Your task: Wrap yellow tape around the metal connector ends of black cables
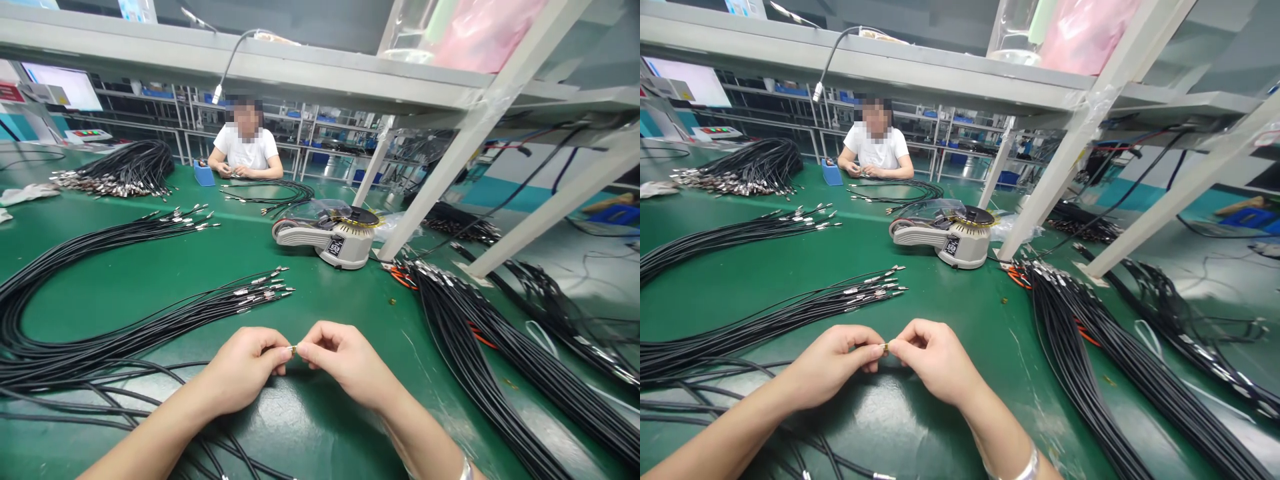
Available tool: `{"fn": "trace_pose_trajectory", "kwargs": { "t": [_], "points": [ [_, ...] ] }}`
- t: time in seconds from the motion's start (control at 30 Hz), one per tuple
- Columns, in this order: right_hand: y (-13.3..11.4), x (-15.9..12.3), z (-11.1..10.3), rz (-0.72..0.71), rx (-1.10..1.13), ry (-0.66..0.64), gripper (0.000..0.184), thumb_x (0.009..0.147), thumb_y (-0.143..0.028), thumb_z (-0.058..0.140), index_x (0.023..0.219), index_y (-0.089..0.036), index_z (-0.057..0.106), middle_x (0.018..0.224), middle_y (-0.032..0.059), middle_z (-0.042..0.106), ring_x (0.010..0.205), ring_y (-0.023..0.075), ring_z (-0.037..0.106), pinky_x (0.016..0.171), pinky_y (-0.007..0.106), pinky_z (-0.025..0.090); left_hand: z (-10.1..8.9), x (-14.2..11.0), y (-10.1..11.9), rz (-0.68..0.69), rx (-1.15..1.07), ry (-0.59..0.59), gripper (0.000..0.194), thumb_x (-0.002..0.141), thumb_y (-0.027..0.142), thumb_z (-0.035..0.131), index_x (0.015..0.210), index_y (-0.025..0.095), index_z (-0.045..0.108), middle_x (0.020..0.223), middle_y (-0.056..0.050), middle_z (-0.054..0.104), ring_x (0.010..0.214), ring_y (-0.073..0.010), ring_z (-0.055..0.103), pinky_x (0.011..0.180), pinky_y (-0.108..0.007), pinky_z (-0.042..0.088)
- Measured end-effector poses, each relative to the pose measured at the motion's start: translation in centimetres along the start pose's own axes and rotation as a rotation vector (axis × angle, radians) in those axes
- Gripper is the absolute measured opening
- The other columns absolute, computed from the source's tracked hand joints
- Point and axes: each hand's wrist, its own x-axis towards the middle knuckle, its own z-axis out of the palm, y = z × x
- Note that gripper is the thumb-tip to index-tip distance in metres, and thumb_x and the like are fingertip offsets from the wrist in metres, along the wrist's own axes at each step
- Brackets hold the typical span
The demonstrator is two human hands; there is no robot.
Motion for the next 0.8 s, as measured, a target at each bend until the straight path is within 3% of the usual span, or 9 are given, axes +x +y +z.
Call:
{"fn": "trace_pose_trajectory", "kwargs": {
  "t": [0.23, 0.63, 0.8],
  "points": [
    [0.1, 0.0, 0.7, 0.010, 0.023, -0.006, 0.016, 0.074, -0.027, 0.060, 0.065, -0.014, 0.060, 0.058, -0.0002, 0.058, 0.057, 0.0126, 0.053, 0.054, 0.024, 0.042, 0.3, 0.0, -0.2, 0.009, 0.033, 0.035, 0.026, 0.080, 0.031, 0.044, 0.066, 0.016, 0.060, 0.060, 0.001, 0.058, 0.059, -0.0136, 0.052, 0.057, -0.024, 0.039],
    [-0.4, -0.1, -0.7, 0.049, 0.019, -0.055, 0.016, 0.072, -0.029, 0.062, 0.068, -0.014, 0.063, 0.060, 0.0001, 0.059, 0.057, 0.0122, 0.053, 0.055, 0.024, 0.041, -0.2, 0.1, -0.1, -0.021, -0.117, -0.055, 0.025, 0.080, 0.035, 0.046, 0.082, 0.016, 0.062, 0.064, 0.001, 0.059, 0.060, -0.0130, 0.054, 0.060, -0.023, 0.043],
    [0.0, 0.0, -0.2, 0.053, 0.007, -0.051, 0.015, 0.072, -0.028, 0.060, 0.066, -0.015, 0.062, 0.058, -0.0006, 0.059, 0.055, 0.0122, 0.053, 0.052, 0.024, 0.040, -0.2, 0.0, -0.4, 0.020, 0.100, -0.010, 0.029, 0.082, 0.035, 0.043, 0.062, 0.018, 0.055, 0.060, 0.003, 0.055, 0.060, -0.0123, 0.049, 0.058, -0.022, 0.036]
  ]
}}
